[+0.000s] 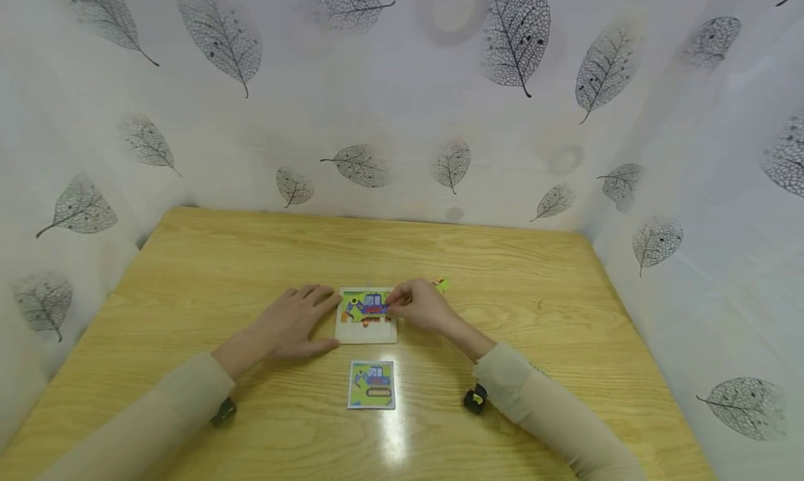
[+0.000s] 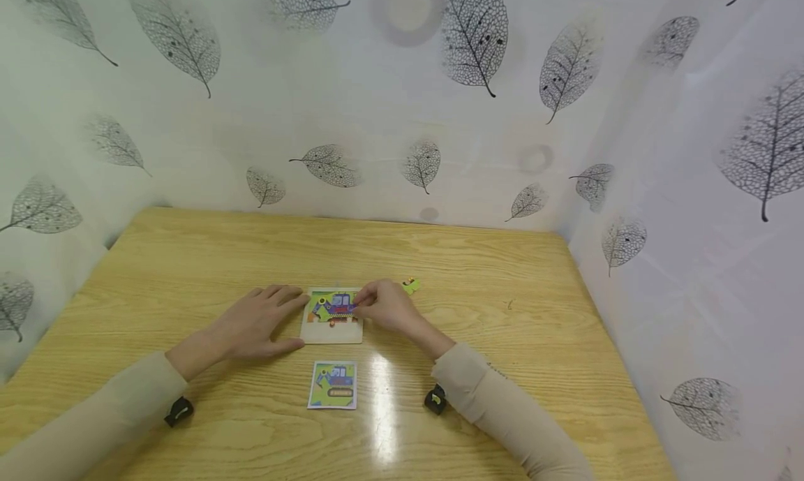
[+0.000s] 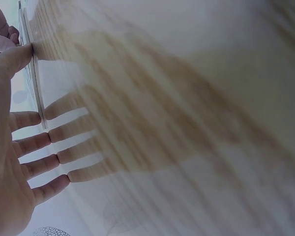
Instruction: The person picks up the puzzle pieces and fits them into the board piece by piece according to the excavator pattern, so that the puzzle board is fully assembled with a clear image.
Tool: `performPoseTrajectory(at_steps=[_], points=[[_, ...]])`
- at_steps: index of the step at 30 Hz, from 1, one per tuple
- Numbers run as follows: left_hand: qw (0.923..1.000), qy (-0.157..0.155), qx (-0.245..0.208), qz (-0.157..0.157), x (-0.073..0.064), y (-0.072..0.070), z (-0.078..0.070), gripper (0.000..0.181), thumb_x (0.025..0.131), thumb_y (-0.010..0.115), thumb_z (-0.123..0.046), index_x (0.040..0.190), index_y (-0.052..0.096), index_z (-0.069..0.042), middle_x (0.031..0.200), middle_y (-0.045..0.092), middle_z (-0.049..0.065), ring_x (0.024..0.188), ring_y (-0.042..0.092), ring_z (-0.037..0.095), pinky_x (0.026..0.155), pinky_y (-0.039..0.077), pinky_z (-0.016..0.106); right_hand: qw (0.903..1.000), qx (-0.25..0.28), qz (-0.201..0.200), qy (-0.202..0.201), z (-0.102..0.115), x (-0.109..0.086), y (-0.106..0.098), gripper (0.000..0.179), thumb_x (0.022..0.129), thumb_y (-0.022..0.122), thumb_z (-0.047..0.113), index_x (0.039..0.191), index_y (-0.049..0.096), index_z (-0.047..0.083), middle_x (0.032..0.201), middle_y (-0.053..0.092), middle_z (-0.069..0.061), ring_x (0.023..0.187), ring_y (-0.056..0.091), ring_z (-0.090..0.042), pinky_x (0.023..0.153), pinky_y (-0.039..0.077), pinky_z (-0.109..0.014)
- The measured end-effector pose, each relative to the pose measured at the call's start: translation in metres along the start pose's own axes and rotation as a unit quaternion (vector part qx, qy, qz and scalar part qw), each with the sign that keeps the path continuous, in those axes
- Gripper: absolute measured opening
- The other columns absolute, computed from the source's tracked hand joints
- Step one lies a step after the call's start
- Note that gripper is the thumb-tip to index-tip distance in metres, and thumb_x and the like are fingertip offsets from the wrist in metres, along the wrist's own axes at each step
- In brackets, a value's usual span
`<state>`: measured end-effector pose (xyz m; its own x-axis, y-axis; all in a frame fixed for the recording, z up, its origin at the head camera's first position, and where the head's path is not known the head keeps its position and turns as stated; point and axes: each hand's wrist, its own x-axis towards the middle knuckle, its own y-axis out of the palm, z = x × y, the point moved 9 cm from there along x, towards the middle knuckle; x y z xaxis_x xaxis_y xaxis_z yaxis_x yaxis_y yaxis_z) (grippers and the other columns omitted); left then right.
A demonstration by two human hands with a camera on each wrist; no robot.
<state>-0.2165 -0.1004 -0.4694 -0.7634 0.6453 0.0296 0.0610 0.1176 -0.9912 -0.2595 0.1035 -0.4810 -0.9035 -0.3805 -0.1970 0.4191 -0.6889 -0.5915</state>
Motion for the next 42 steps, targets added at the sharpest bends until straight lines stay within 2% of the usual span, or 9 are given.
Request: performPoseTrajectory(at_steps=[14,19,29,42], points=[[1.0000,-0.001,0.000,0.003,0.001,0.000,-0.001,0.082,0.096,0.062,-0.066,0.153,0.053,-0.008,0.153,0.055,0.017,0.138,0.055,0.039,0.108,0.052,0.062,0.9967,-0.059,0.027,-0.049,0.006,0.001,0.006,0.021,0.089,0.083,0.011,0.109,0.080,0.009,0.105,0.080,-0.004,0.085,0.067,-0.009,0.075,0.058,-0.022],[1.0000,0.000,0.001,-0.002,0.000,0.000,-0.001,0.081,0.095,0.063,-0.064,0.152,0.054,-0.008,0.153,0.056,0.018,0.137,0.055,0.040,0.107,0.053,0.062,0.9956,-0.070,0.037,-0.051,0.007,0.001,0.009,0.022,0.091,0.082,0.010,0.112,0.079,0.010,0.111,0.078,-0.004,0.090,0.068,-0.011,0.079,0.059,-0.024],[1.0000,0.001,0.001,-0.005,0.000,0.002,0.001,0.081,0.096,0.063,-0.065,0.153,0.053,-0.008,0.154,0.055,0.017,0.139,0.055,0.040,0.108,0.052,0.061,0.9945,-0.088,0.035,-0.046,0.013,0.000,0.009,0.023,0.089,0.081,0.009,0.113,0.080,0.010,0.111,0.073,-0.004,0.096,0.066,-0.015,0.086,0.059,-0.029],[1.0000,0.001,0.000,-0.006,0.000,0.001,0.001,0.080,0.095,0.064,-0.064,0.153,0.054,-0.009,0.154,0.055,0.017,0.139,0.055,0.040,0.108,0.052,0.061,0.9831,-0.157,0.045,-0.082,0.018,0.001,0.011,0.029,0.090,0.080,0.014,0.119,0.079,0.012,0.107,0.069,0.000,0.083,0.059,-0.010,0.072,0.052,-0.023]])
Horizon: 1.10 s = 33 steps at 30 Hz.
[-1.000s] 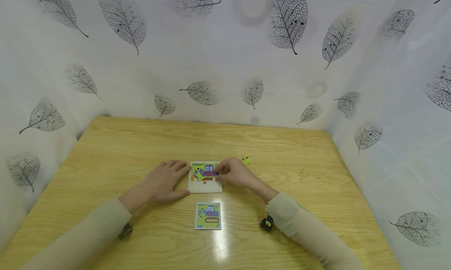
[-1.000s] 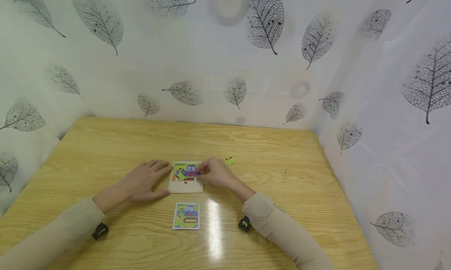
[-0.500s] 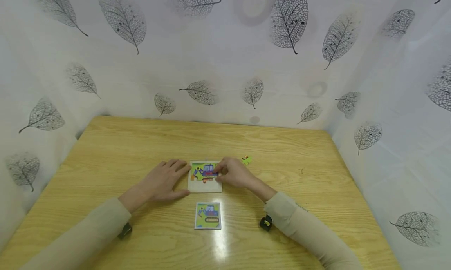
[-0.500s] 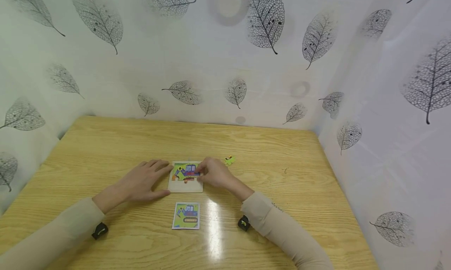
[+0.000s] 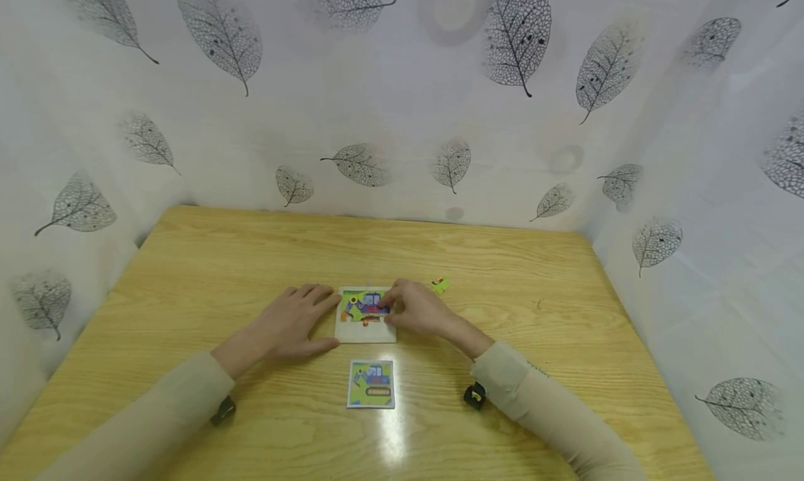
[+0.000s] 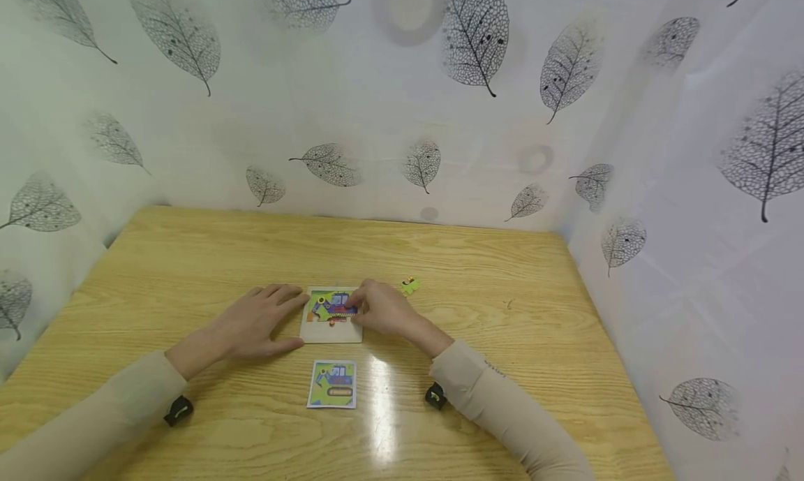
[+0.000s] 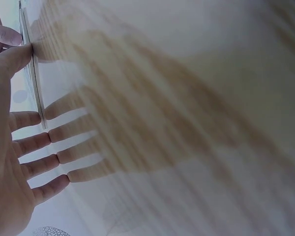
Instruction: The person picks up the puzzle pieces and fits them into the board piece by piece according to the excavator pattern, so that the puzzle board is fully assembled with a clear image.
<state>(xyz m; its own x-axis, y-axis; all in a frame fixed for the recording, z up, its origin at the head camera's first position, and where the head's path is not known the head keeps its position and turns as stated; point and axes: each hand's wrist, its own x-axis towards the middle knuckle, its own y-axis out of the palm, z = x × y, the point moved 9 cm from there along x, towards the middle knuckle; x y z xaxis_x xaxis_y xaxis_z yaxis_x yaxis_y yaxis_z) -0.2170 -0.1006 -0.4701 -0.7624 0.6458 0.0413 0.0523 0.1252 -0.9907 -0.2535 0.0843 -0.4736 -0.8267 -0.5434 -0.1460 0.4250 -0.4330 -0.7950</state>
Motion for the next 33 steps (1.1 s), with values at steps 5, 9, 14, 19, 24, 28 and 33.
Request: performPoseTrajectory(at_steps=[5,9,14,19,24,28,33], points=[[1.0000,0.001,0.000,-0.002,0.000,-0.001,0.000,0.080,0.096,0.064,-0.064,0.153,0.054,-0.009,0.154,0.055,0.017,0.139,0.055,0.040,0.108,0.052,0.062,0.9995,-0.029,0.002,-0.015,0.004,0.000,-0.001,0.030,0.090,0.081,0.017,0.119,0.080,0.013,0.104,0.069,0.000,0.077,0.058,-0.009,0.067,0.051,-0.022],[1.0000,0.000,-0.003,0.000,0.000,-0.001,0.000,0.080,0.096,0.064,-0.064,0.153,0.053,-0.009,0.154,0.055,0.018,0.139,0.055,0.040,0.109,0.052,0.063,0.9988,-0.043,0.002,-0.025,0.008,0.000,-0.002,0.029,0.090,0.081,0.016,0.119,0.080,0.013,0.104,0.070,0.000,0.075,0.057,-0.009,0.064,0.050,-0.021],[1.0000,-0.002,-0.006,0.006,0.000,0.000,0.001,0.081,0.096,0.063,-0.064,0.153,0.053,-0.009,0.155,0.054,0.018,0.140,0.054,0.041,0.110,0.050,0.063,0.9975,-0.062,0.001,-0.033,0.009,0.001,-0.002,0.028,0.090,0.082,0.018,0.117,0.081,0.013,0.104,0.071,0.000,0.075,0.057,-0.008,0.063,0.050,-0.021],[0.9999,-0.002,-0.008,0.008,0.000,0.001,0.001,0.081,0.096,0.062,-0.066,0.153,0.053,-0.009,0.155,0.054,0.017,0.140,0.054,0.041,0.110,0.050,0.064,0.9966,-0.075,0.000,-0.035,0.010,0.003,-0.001,0.030,0.089,0.084,0.026,0.116,0.081,0.014,0.105,0.072,0.001,0.076,0.058,-0.007,0.064,0.050,-0.020],[0.9999,-0.001,-0.007,0.008,0.000,0.001,0.001,0.081,0.096,0.062,-0.066,0.153,0.053,-0.009,0.154,0.055,0.017,0.139,0.055,0.040,0.110,0.051,0.063,0.9950,-0.094,-0.002,-0.031,0.010,0.005,0.001,0.030,0.089,0.084,0.029,0.117,0.080,0.016,0.104,0.072,0.002,0.074,0.058,-0.005,0.062,0.051,-0.019],[1.0000,-0.001,-0.004,0.009,0.001,0.002,0.002,0.082,0.096,0.062,-0.066,0.154,0.052,-0.009,0.155,0.054,0.017,0.140,0.054,0.040,0.110,0.050,0.063,0.9946,-0.100,-0.003,-0.028,0.011,0.005,0.001,0.029,0.089,0.083,0.029,0.116,0.081,0.017,0.105,0.073,0.002,0.074,0.058,-0.005,0.062,0.051,-0.020],[1.0000,-0.001,-0.004,0.008,0.001,0.002,0.002,0.083,0.095,0.063,-0.066,0.155,0.052,-0.010,0.156,0.053,0.017,0.141,0.053,0.040,0.112,0.050,0.062,0.9939,-0.107,0.000,-0.027,0.012,0.005,0.001,0.031,0.089,0.085,0.031,0.116,0.081,0.017,0.104,0.073,0.002,0.074,0.058,-0.006,0.063,0.050,-0.020]])
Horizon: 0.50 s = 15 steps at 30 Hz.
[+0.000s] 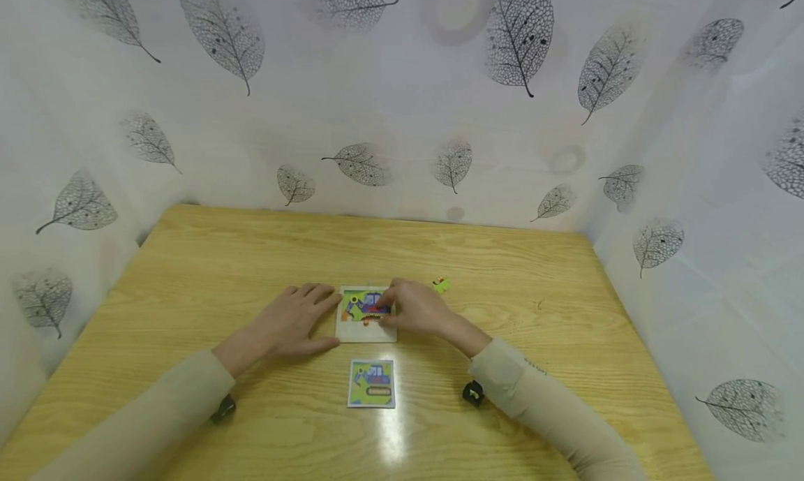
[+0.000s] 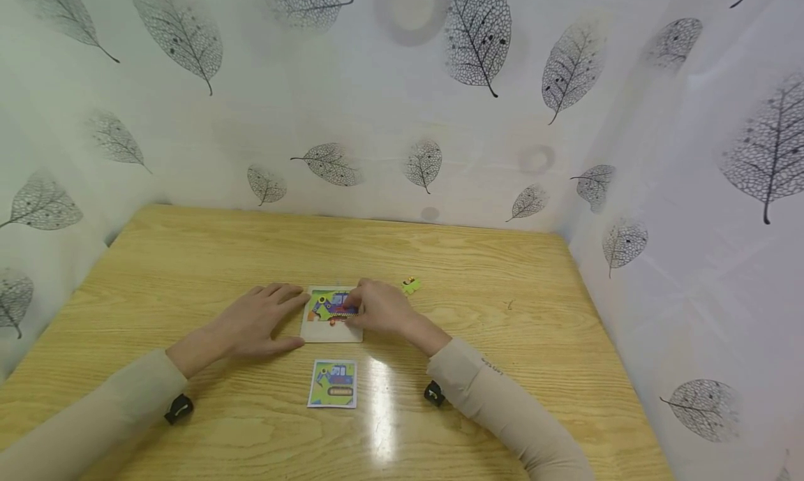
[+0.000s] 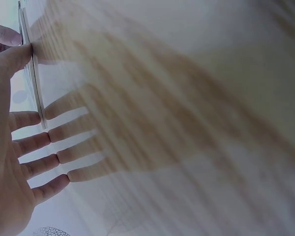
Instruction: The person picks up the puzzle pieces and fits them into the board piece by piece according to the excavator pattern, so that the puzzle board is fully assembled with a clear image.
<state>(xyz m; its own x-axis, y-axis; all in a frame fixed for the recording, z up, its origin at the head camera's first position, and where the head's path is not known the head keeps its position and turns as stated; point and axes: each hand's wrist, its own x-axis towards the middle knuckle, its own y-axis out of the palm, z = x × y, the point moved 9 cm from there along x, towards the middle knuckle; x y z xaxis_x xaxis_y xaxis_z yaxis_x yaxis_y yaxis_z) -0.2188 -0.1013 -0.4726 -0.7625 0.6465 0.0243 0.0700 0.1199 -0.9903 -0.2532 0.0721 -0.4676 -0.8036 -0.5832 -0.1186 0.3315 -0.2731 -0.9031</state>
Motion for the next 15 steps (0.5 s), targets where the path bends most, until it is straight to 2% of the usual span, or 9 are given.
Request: performPoseTrajectory(at_steps=[15], points=[[1.0000,0.001,0.000,0.000,-0.0001,-0.0017,-0.0012,0.082,0.095,0.064,-0.065,0.154,0.053,-0.009,0.155,0.054,0.017,0.139,0.054,0.040,0.110,0.051,0.062,0.9998,-0.017,-0.005,-0.011,0.0035,0.0004,-0.0035,0.030,0.091,0.083,0.035,0.115,0.082,0.017,0.101,0.072,0.003,0.073,0.057,-0.006,0.062,0.048,-0.020]])
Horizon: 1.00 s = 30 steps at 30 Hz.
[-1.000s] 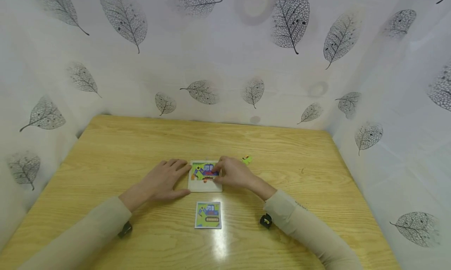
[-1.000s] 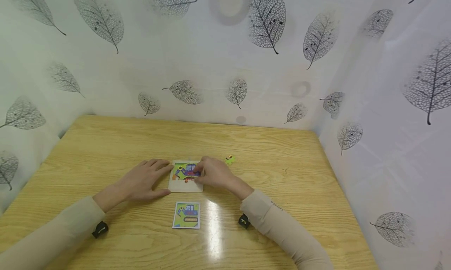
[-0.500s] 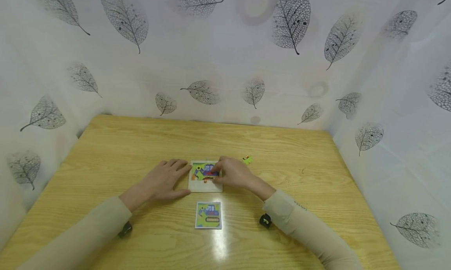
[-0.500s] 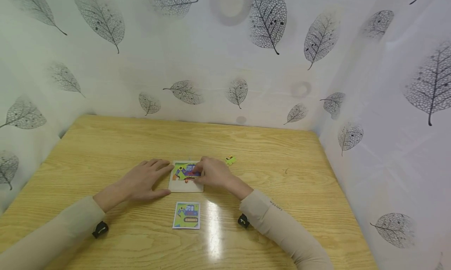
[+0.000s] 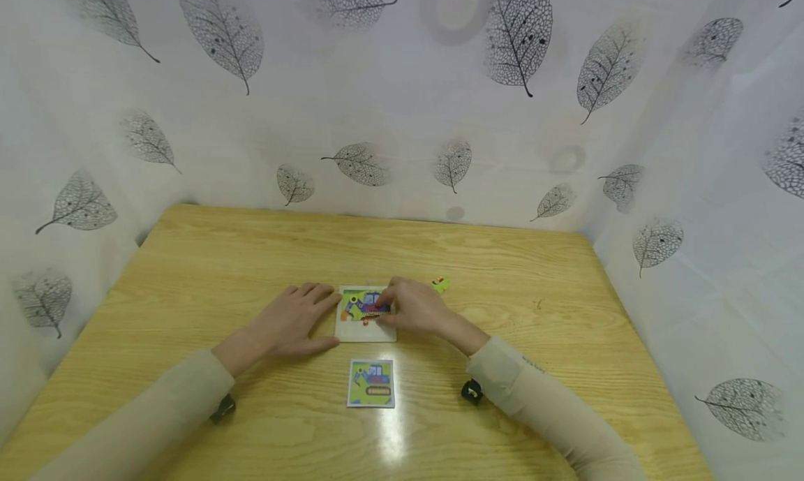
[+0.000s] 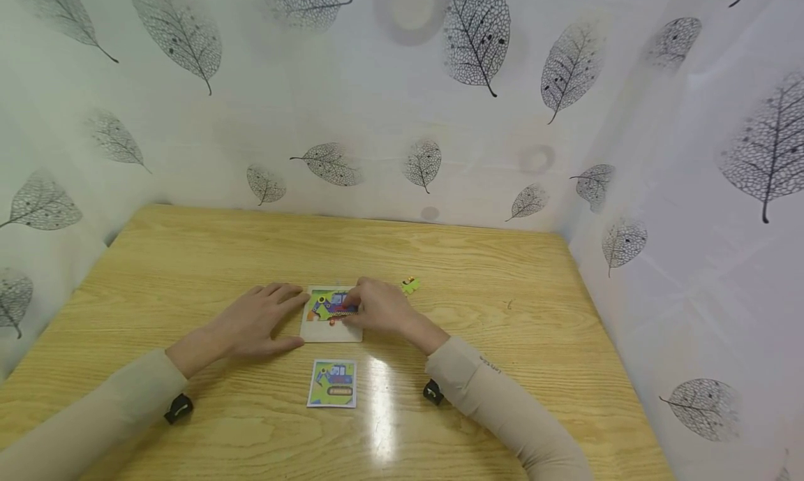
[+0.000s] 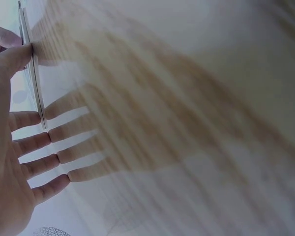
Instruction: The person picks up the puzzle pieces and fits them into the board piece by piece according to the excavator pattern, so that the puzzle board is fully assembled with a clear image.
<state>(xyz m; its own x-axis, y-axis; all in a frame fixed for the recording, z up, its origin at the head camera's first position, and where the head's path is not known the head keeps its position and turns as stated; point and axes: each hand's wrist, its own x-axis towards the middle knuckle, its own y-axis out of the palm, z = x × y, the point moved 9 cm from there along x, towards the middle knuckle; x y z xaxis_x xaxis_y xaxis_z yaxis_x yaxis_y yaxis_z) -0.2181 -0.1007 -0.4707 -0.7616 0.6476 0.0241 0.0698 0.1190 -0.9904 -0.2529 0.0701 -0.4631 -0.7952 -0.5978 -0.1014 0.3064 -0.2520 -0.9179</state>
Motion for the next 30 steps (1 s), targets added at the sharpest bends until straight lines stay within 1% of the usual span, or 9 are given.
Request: performPoseTrajectory(at_steps=[6,15,20,23,26,28,30], points=[[1.0000,0.001,0.002,0.000,0.000,0.000,0.000,0.083,0.095,0.063,-0.066,0.154,0.052,-0.009,0.155,0.054,0.017,0.139,0.055,0.040,0.109,0.051,0.063,1.0000,-0.002,-0.001,-0.002,0.000,0.000,0.000,0.030,0.093,0.081,0.036,0.115,0.081,0.017,0.103,0.073,0.003,0.077,0.058,-0.005,0.066,0.050,-0.019],[0.9998,0.002,0.012,-0.013,0.000,-0.003,-0.002,0.081,0.095,0.064,-0.064,0.152,0.054,-0.008,0.152,0.057,0.018,0.137,0.056,0.040,0.107,0.053,0.061,0.9999,-0.012,-0.003,-0.001,0.001,0.001,0.000,0.029,0.092,0.082,0.036,0.115,0.082,0.019,0.097,0.072,0.004,0.074,0.057,-0.004,0.063,0.048,-0.018],[0.9998,0.002,0.013,-0.014,-0.001,-0.003,-0.002,0.081,0.095,0.065,-0.064,0.152,0.054,-0.008,0.152,0.057,0.018,0.137,0.057,0.039,0.107,0.053,0.061,0.9999,0.002,-0.004,-0.013,0.002,-0.001,-0.001,0.027,0.093,0.081,0.032,0.115,0.082,0.017,0.097,0.073,0.003,0.075,0.057,-0.005,0.061,0.048,-0.019],[0.9998,0.003,0.014,-0.013,-0.001,-0.003,-0.002,0.081,0.095,0.065,-0.064,0.152,0.054,-0.008,0.152,0.057,0.018,0.137,0.057,0.040,0.108,0.053,0.061,0.9990,0.039,-0.006,-0.020,-0.003,-0.005,-0.003,0.026,0.093,0.080,0.028,0.116,0.081,0.015,0.101,0.074,0.002,0.080,0.059,-0.006,0.067,0.052,-0.019],[0.9999,0.001,0.014,-0.010,-0.001,-0.002,-0.001,0.081,0.095,0.064,-0.065,0.152,0.054,-0.008,0.152,0.056,0.018,0.137,0.056,0.040,0.108,0.052,0.061,0.9962,0.086,-0.007,-0.016,-0.014,-0.013,-0.007,0.028,0.094,0.079,0.026,0.119,0.079,0.013,0.106,0.075,0.001,0.083,0.059,-0.006,0.073,0.053,-0.021],[0.9999,0.001,0.014,-0.009,-0.001,-0.002,-0.001,0.081,0.095,0.063,-0.065,0.152,0.054,-0.008,0.152,0.056,0.018,0.137,0.056,0.040,0.109,0.052,0.061,0.9931,0.117,-0.008,-0.003,-0.025,-0.020,-0.011,0.029,0.095,0.079,0.027,0.121,0.077,0.014,0.110,0.074,0.000,0.082,0.059,-0.006,0.073,0.053,-0.021],[0.9999,0.001,0.014,-0.009,-0.001,-0.002,-0.001,0.081,0.095,0.063,-0.065,0.152,0.054,-0.008,0.152,0.057,0.018,0.137,0.056,0.040,0.108,0.052,0.061,0.9917,0.128,-0.012,0.002,-0.034,-0.027,-0.016,0.031,0.095,0.078,0.027,0.123,0.076,0.013,0.111,0.074,-0.002,0.079,0.059,-0.007,0.070,0.053,-0.023]])
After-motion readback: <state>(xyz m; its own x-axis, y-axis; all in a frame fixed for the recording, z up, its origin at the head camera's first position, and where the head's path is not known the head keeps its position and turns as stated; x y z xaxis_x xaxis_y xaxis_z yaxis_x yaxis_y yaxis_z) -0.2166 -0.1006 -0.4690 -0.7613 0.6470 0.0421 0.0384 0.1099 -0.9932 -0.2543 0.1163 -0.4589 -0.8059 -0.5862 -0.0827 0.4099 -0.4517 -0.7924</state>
